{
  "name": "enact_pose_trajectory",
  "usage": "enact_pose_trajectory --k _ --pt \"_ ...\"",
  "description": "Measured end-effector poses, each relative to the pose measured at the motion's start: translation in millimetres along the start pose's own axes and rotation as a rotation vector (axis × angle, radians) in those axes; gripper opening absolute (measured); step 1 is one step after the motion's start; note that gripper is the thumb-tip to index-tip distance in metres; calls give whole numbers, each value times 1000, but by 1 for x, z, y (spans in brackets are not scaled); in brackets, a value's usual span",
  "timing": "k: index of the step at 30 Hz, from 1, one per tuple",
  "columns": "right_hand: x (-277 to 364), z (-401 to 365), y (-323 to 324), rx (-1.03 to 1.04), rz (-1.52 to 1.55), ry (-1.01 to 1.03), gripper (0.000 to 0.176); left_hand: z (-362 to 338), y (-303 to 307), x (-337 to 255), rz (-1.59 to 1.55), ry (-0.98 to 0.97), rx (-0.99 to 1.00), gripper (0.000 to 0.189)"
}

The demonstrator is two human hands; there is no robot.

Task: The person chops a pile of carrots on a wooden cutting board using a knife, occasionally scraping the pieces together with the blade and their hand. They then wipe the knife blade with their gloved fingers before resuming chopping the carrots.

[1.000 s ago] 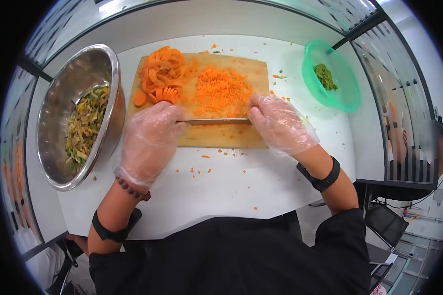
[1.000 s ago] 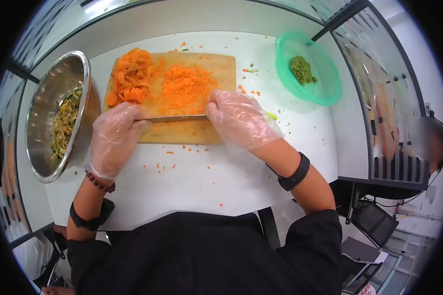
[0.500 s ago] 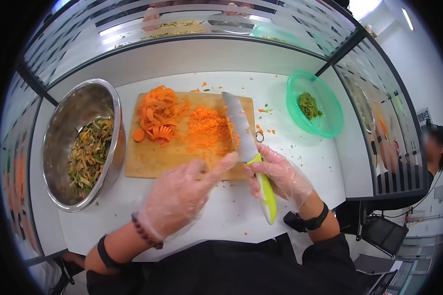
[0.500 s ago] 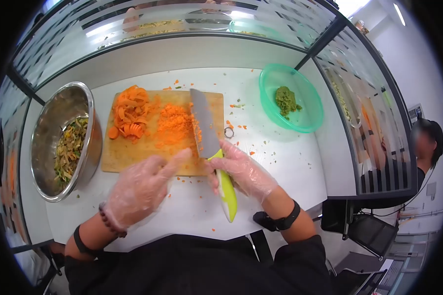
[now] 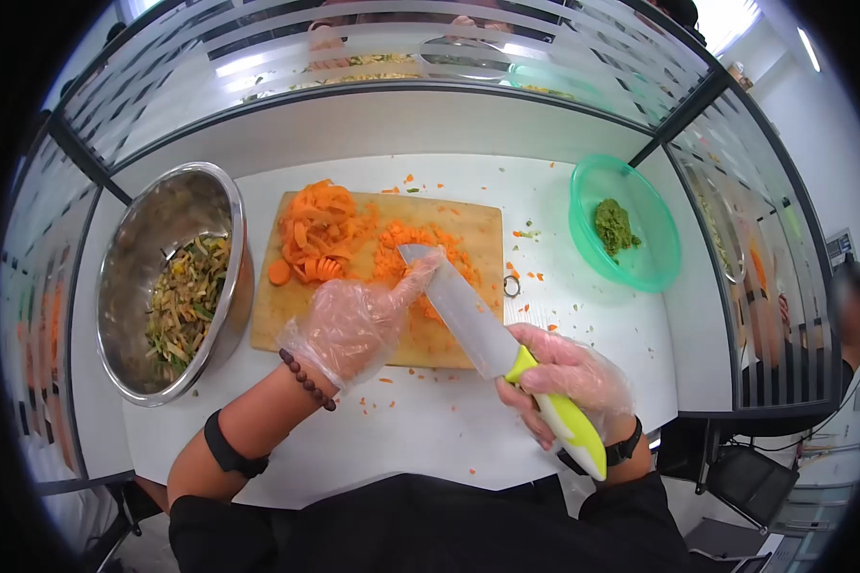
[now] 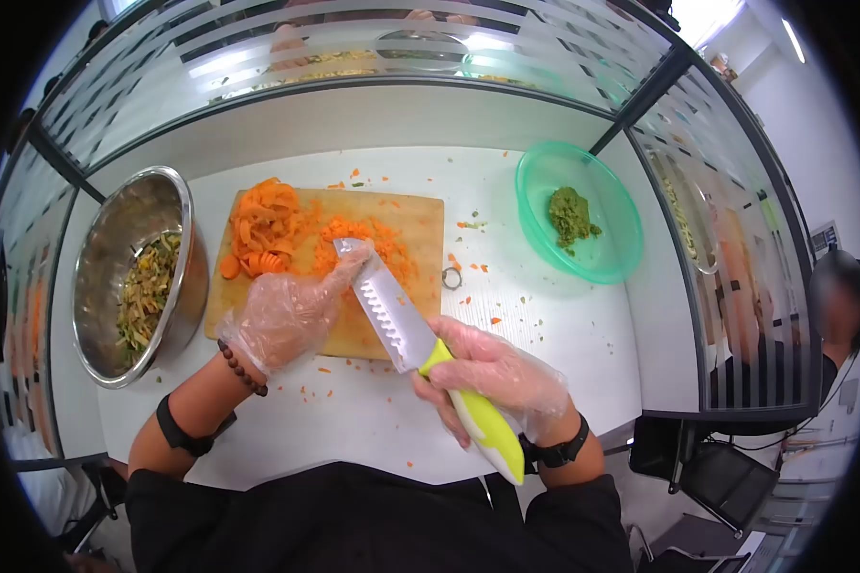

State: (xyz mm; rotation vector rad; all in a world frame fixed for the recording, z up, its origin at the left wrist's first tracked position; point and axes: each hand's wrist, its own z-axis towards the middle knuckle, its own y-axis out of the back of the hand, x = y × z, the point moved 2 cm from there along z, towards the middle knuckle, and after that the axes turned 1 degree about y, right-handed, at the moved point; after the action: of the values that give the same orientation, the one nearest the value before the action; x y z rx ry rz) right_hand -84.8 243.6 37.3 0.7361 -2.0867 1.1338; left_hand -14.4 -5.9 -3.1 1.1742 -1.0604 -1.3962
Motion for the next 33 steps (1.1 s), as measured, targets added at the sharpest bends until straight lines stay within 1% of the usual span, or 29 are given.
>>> enact_pose_trajectory --k 3,5,6,9,12,15,16,17,22,25,28,31,32,33 --pt "8 -10 9 -42 35 -10 58 8 6 3 48 36 12 70" --pt "12 -14 14 -98 70 4 59 10 7 10 -23 71 -58 69" --pt "9 -17 16 -198 97 61 59 10 8 12 -59 88 -93 69" --pt "12 -14 12 -140 36 165 59 8 3 15 -792 262 -64 64" --pt "6 -10 2 -329 -360 203 60 8 9 13 -2057 532 171 65" --pt "-4 -5 7 -211 -545 275 63 9 3 21 -2662 582 314 65" --pt "-3 -7 8 -151 -604 238 64 10 0 23 -2676 531 300 64" --pt "-4 -5 8 -130 -635 223 64 9 -2 24 -2710 527 278 63" --pt "-16 5 9 -83 -717 149 65 9 -7 23 -2847 498 225 57" --pt "-14 12 4 -100 -803 183 65 7 -2 21 -2871 586 156 62" --pt "-17 13 8 -233 -777 178 65 2 -3 24 -2837 670 112 68" --pt "-20 16 12 -266 -725 177 65 -2 -5 24 -2869 580 106 71" --pt "-18 14 10 -253 -811 179 64 -4 -4 23 -2852 621 86 71" --pt "-18 13 5 -200 -759 170 63 -5 -3 22 -2834 658 65 71"
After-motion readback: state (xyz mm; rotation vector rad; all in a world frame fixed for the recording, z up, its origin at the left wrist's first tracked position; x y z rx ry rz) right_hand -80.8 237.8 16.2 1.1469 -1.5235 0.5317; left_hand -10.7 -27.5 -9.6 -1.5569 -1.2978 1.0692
